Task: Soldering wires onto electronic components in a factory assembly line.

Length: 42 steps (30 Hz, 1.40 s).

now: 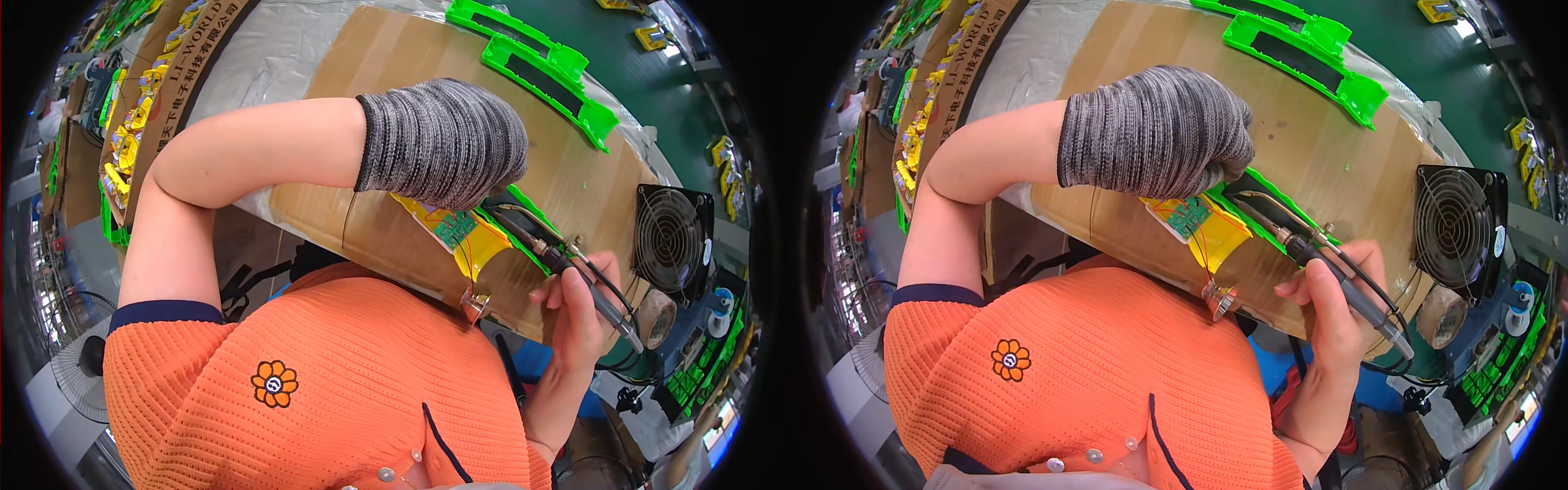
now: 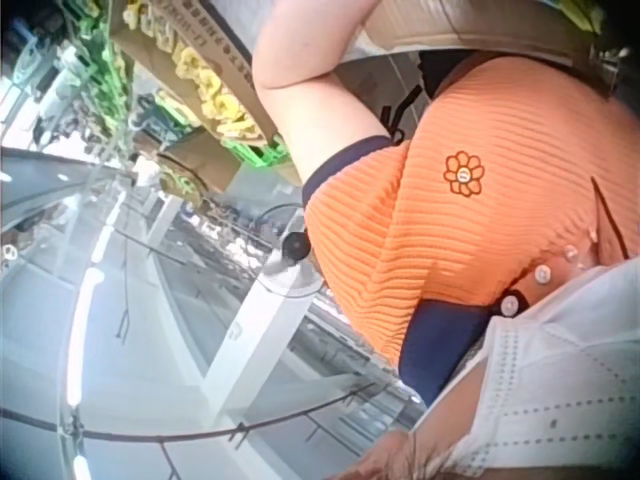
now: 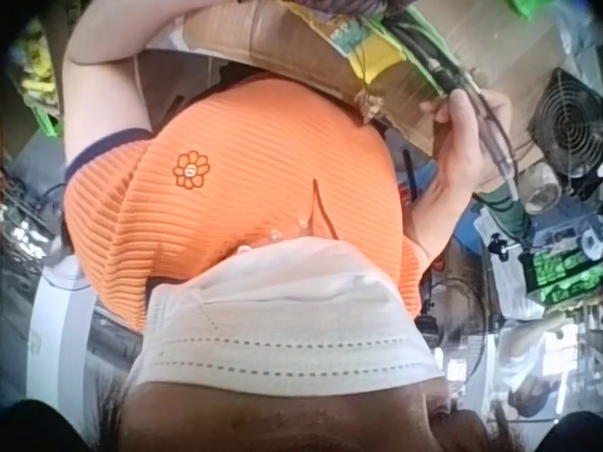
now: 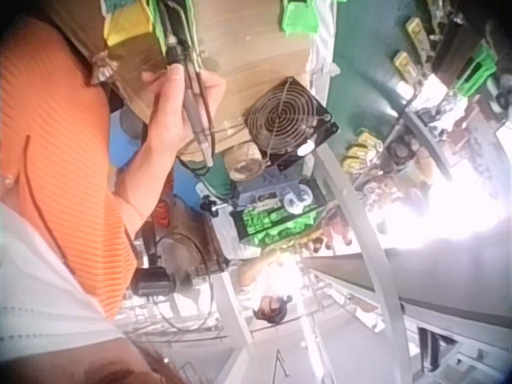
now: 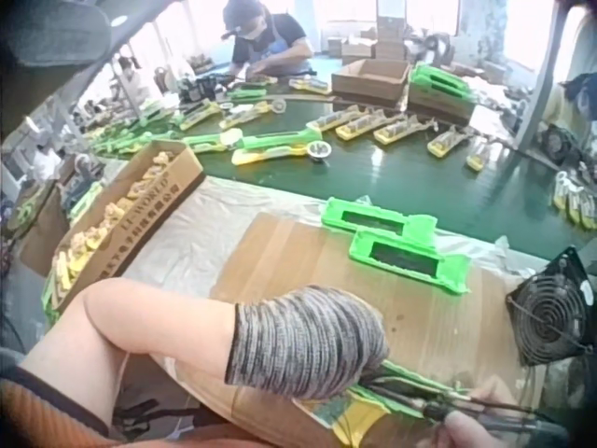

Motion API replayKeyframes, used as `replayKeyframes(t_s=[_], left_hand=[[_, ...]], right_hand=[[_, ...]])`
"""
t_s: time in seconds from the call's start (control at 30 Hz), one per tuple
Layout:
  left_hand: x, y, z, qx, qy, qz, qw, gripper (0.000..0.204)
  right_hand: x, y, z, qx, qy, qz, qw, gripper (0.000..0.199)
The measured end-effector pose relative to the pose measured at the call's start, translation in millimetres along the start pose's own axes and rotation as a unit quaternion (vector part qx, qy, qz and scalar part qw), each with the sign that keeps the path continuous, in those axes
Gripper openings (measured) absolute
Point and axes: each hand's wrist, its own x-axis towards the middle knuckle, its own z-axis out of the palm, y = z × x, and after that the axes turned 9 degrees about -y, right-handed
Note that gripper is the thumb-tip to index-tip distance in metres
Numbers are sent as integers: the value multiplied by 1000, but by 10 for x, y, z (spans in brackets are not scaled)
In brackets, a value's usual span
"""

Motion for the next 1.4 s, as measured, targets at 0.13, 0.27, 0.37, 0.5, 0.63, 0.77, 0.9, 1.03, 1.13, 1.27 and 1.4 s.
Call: replayKeyframes(t_s=[0.13,0.27,0.37,0.5,0.63,0.77,0.9,1.03,1.13,1.27,1.4], left_hand=[[-1,16,14,7,-2,-11,1000,12],[-3,21,-5,18,-5,-10,1000,12],[0,13,-16,11,-16,-9,1000,12],[8,3,-12,10,-8,-7,1000,11],[45,-3,-20,27,-51,-13,998,11],[30,14,-27,22,-40,-23,999,11],[-27,38,-35,7,-11,-10,1000,10],[-39,59,-42,4,-18,-7,1000,10],[-75,84,-38,49,35,22,998,9],[-216,115,33,37,159,103,981,11],[-297,187,193,6,193,126,973,16]], right_hand=[[15,-15,3,-9,7,8,1000,13],[25,-18,-26,-17,9,21,1000,12],[18,-6,-66,2,8,7,1000,13],[2,31,-139,58,-1,-44,997,15],[-57,88,-196,69,22,-83,994,17],[-141,103,-253,68,45,-115,990,18],[-187,124,-261,64,38,-132,988,17],[-206,137,-256,61,46,-132,988,16],[-228,143,-263,72,74,-123,987,14],[-243,166,-256,78,67,-137,985,13],[-260,184,-163,119,92,-144,978,12]])
